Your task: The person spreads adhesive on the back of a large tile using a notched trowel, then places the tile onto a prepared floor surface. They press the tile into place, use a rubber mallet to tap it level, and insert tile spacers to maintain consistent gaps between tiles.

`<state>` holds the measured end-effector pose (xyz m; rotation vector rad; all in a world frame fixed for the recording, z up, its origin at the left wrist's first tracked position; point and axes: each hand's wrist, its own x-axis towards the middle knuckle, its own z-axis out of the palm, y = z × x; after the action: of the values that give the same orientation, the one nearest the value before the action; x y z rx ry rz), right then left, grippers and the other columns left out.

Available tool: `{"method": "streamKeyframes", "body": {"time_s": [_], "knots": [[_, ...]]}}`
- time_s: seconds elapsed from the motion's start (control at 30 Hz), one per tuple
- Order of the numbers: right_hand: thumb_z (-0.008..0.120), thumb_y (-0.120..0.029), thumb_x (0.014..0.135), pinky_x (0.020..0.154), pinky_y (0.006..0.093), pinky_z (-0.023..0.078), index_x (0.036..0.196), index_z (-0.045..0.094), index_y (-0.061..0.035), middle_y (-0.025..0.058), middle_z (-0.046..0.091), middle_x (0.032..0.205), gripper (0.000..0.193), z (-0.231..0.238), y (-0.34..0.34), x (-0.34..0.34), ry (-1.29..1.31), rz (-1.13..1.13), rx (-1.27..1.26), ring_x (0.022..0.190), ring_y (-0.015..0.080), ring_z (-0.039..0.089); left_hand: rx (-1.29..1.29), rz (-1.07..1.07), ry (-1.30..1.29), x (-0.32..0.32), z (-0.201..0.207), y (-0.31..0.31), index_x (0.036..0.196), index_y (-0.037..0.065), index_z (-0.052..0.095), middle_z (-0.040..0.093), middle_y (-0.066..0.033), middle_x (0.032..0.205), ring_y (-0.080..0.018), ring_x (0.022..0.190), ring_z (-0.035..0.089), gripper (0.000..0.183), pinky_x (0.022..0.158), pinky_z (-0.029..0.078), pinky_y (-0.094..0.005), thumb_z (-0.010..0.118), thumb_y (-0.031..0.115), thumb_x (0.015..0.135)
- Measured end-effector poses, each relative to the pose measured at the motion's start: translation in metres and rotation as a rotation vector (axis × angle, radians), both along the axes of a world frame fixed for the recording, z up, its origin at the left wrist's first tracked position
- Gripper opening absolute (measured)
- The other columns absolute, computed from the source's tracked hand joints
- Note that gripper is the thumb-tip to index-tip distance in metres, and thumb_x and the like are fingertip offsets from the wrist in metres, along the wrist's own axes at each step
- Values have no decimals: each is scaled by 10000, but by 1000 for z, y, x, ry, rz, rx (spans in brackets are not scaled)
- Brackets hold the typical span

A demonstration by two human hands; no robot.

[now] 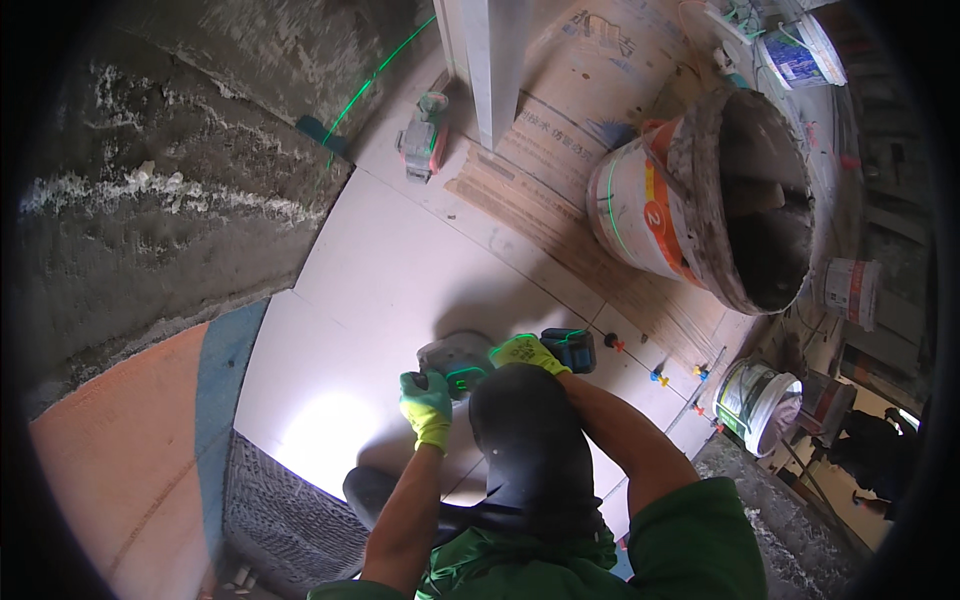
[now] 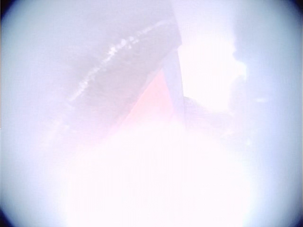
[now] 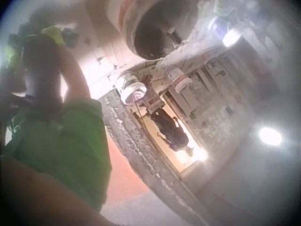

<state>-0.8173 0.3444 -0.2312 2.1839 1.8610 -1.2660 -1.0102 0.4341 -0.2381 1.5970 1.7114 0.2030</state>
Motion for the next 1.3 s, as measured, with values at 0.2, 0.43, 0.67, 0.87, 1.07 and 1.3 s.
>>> {"method": "streamKeyframes", "body": {"time_s": [0.2,0.43,0.67,0.87,1.07,1.3], "knots": [[608,-244,841,647,456,546,828,748,-132,120,742,845,180,-6,5,5,-43,80,-29,801,303,740,3,60,-19,4,-2,-4,822,15,577,638,-129,658,-260,579,605,205,588,494,-402,652,205,838],[587,-274,877,688,435,543,881,755,-144,97,749,884,212,0,8,15,-1,114,-99,862,290,740,-8,83,-43,6,-1,-12,820,24,565,628,-118,665,-245,587,588,204,595,491,-390,651,207,843],[620,-275,834,712,485,558,857,715,-67,182,723,859,230,-10,7,18,73,17,3,838,352,727,-14,138,-68,7,-7,-12,812,24,563,615,-104,657,-213,585,564,207,596,491,-379,653,207,845],[660,-394,833,764,469,554,846,735,-53,189,722,877,349,0,4,15,35,-24,181,867,359,714,150,44,-51,5,-12,-9,806,13,591,655,-141,687,-236,617,612,241,630,511,-398,680,234,847],[721,-496,793,777,463,543,891,706,-42,169,715,877,465,9,-6,-5,31,-163,264,861,364,697,186,-74,17,7,-5,13,806,10,635,675,-168,700,-275,643,641,267,659,518,-409,671,271,848],[678,-282,853,716,494,522,950,568,-42,171,678,861,281,-6,-52,-55,71,-360,424,827,383,674,112,-53,-424,-12,-21,44,1043,-1,646,632,-60,833,-137,716,573,253,691,509,-301,596,242,997]]}}
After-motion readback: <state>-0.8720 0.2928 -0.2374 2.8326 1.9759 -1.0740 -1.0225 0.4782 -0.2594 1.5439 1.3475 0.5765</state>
